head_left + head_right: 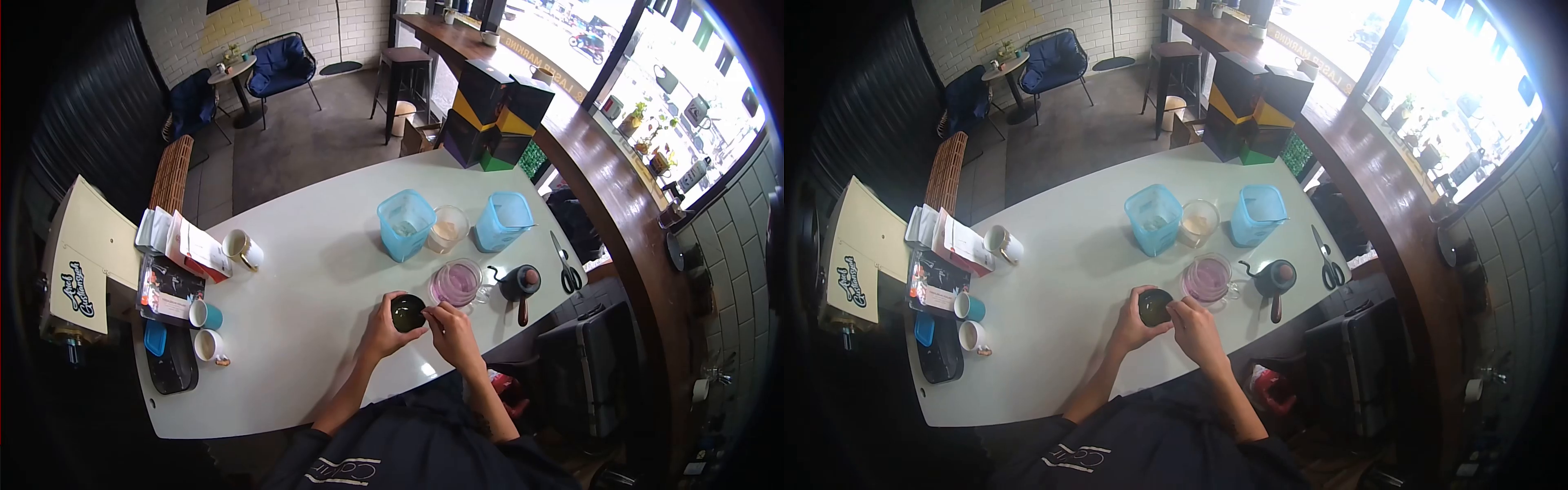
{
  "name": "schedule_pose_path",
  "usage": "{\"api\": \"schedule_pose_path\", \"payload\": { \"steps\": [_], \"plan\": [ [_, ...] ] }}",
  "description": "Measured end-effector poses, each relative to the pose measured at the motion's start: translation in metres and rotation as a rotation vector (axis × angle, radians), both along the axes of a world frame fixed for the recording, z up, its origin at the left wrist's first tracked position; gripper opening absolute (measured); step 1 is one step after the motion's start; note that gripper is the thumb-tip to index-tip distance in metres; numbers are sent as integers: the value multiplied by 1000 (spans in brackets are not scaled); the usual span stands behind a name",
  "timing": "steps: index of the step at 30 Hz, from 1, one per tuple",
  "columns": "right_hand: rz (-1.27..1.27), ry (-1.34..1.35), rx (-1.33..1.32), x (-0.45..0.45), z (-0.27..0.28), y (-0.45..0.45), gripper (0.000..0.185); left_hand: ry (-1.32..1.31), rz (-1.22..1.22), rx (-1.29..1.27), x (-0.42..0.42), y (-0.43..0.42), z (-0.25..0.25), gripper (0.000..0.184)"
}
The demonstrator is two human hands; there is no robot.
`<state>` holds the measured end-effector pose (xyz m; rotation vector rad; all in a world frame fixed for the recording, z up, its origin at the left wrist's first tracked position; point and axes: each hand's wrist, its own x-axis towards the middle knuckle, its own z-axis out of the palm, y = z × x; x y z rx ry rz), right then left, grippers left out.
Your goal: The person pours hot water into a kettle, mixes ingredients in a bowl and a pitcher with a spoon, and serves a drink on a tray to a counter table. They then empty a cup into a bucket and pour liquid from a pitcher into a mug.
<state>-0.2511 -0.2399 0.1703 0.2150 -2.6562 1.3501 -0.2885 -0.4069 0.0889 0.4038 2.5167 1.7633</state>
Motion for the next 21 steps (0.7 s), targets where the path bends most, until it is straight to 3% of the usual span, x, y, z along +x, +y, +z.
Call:
{"api": "schedule_pose_path", "payload": {
  "steps": [21],
  "plan": [
    [-11,60,-101,-2,-12,4,13,-17,2,-46,-1,2,0,85]
  ]
}}
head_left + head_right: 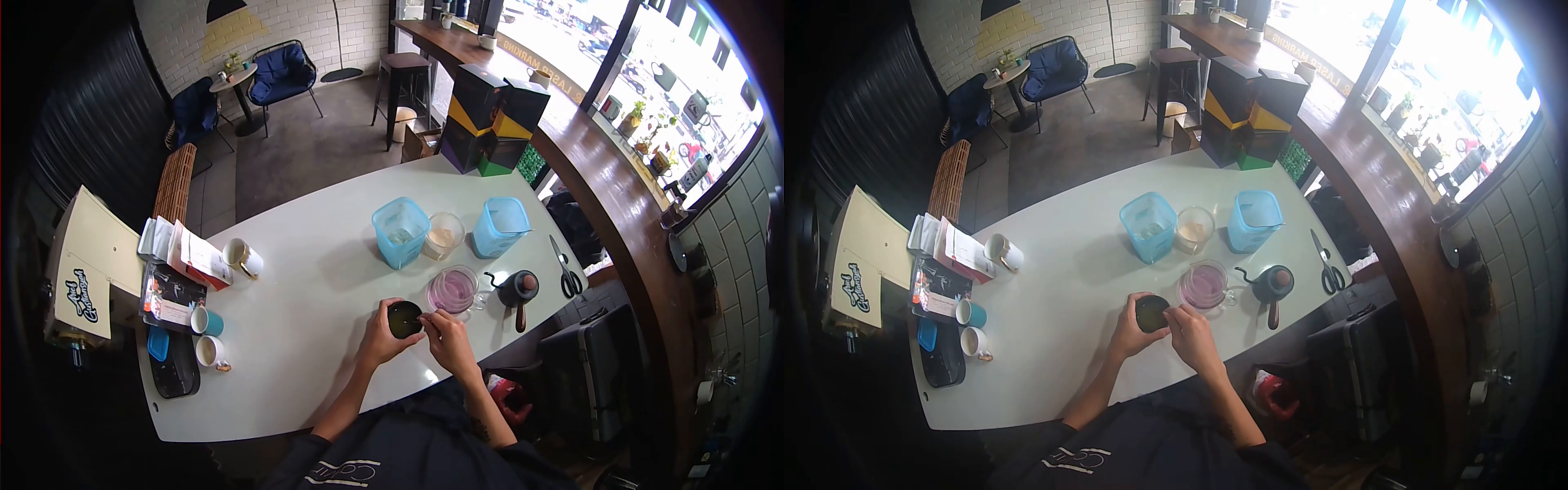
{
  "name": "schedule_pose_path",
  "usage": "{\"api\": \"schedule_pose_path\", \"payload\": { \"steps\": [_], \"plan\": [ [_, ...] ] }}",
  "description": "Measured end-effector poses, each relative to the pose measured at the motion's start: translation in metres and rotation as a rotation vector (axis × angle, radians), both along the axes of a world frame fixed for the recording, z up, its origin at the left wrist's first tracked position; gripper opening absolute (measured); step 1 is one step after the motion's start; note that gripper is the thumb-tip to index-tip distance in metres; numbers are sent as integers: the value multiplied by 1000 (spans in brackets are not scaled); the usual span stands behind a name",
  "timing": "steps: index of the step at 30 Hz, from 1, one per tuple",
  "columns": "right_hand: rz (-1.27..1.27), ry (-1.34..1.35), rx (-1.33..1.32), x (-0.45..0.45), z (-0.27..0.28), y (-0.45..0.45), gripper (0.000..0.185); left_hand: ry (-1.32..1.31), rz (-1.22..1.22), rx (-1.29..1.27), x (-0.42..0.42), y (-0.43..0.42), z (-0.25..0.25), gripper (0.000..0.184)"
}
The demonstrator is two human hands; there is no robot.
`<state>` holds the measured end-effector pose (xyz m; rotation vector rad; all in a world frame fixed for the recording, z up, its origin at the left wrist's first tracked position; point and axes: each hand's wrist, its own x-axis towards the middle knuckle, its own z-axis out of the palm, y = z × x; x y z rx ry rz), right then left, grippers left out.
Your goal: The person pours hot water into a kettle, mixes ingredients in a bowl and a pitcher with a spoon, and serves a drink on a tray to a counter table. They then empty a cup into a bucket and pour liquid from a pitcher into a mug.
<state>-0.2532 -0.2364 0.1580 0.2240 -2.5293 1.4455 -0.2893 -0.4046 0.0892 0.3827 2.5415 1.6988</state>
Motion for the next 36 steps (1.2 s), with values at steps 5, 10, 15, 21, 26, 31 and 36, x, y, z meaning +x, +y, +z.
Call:
{"api": "schedule_pose_path", "payload": {
  "steps": [5,10,15,21,26,31,36],
  "plan": [
    [12,-20,21,1,2,-1,12,6,4,3,1,0,2,83],
    [30,-21,45,5,7,1,12,-13,-6,10,-3,2,5,83],
    [5,-8,30,8,6,3,12,-5,0,18,-1,1,7,83],
    [-39,-17,-12,5,2,2,11,5,9,26,0,2,5,82],
    [-6,-25,28,6,4,1,12,40,11,-15,0,1,3,83],
    [23,-81,46,8,10,1,13,14,11,19,0,2,2,84],
    [-85,-16,3,2,1,2,12,-9,15,30,1,2,5,85]
  ]
}}
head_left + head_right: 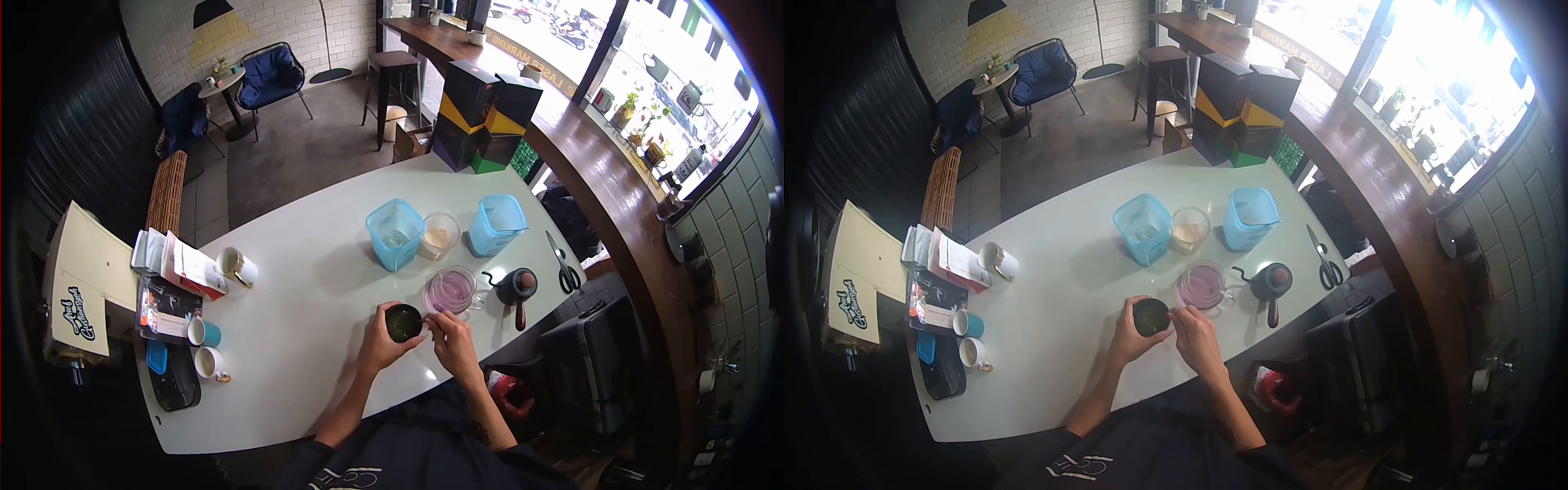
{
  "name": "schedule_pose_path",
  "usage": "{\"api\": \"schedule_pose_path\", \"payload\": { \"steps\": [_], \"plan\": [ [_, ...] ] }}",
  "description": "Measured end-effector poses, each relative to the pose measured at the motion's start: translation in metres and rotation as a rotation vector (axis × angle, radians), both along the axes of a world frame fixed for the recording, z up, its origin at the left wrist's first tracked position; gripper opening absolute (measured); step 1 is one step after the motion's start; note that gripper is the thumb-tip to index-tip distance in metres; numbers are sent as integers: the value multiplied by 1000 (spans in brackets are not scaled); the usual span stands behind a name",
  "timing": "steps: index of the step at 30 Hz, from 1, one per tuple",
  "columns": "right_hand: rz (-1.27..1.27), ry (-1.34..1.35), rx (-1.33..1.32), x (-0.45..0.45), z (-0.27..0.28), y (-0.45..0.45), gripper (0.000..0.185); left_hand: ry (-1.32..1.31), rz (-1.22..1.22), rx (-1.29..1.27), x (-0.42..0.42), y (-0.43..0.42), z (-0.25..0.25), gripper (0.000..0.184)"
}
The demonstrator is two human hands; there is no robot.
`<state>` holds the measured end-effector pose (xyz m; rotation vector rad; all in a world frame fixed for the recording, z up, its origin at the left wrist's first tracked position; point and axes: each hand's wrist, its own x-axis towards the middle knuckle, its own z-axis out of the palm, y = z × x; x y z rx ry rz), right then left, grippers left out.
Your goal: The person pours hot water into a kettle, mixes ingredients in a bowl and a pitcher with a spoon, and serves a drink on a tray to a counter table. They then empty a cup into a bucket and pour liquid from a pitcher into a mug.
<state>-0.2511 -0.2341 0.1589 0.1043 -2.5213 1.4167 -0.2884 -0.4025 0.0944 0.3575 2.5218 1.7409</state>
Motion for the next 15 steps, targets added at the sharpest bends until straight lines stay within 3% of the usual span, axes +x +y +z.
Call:
{"api": "schedule_pose_path", "payload": {
  "steps": [15],
  "plan": [
    [92,-50,29,-1,6,-2,12,-12,-2,12,0,-1,1,83]
  ]
}}
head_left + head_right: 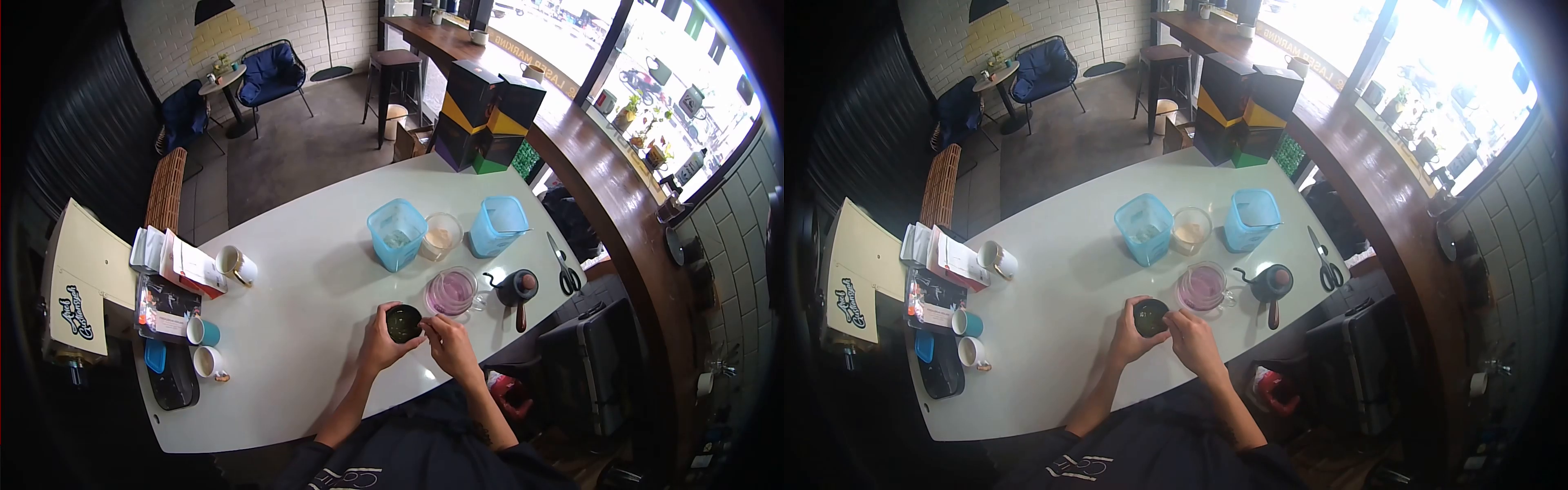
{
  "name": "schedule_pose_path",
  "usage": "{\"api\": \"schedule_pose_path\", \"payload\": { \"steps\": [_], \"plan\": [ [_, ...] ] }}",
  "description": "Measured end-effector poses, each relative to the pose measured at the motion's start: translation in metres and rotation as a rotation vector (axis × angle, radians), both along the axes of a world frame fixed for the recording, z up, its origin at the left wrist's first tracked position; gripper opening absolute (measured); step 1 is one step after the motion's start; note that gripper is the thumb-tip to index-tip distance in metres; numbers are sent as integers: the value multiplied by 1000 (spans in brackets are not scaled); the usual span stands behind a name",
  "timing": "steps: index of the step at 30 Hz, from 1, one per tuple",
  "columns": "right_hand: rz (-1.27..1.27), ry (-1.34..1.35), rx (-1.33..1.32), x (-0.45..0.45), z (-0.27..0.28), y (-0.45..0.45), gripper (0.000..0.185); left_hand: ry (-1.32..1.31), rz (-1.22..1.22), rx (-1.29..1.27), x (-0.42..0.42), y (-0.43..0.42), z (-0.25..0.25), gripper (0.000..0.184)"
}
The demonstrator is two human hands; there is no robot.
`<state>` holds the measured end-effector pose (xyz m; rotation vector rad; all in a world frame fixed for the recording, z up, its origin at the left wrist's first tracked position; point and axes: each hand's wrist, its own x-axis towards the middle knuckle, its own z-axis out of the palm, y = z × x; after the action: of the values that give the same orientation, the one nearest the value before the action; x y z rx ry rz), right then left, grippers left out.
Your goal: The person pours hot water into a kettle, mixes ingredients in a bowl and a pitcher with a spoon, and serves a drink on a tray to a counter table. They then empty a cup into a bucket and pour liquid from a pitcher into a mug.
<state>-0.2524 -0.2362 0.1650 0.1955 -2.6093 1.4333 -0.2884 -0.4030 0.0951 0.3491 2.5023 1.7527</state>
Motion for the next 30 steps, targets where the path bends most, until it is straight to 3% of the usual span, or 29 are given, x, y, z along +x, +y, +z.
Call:
{"api": "schedule_pose_path", "payload": {
  "steps": [7,16,25,30],
  "plan": [
    [-99,34,-50,-4,-7,-3,13,18,6,-19,0,1,3,83],
    [41,-7,-20,-2,-2,-2,13,20,7,-12,-1,0,1,83],
    [-81,67,-48,-7,-5,-1,14,56,27,-30,-2,1,0,86],
    [-9,-56,-28,-7,-1,4,14,13,9,-41,-2,0,0,84]
  ]
}}
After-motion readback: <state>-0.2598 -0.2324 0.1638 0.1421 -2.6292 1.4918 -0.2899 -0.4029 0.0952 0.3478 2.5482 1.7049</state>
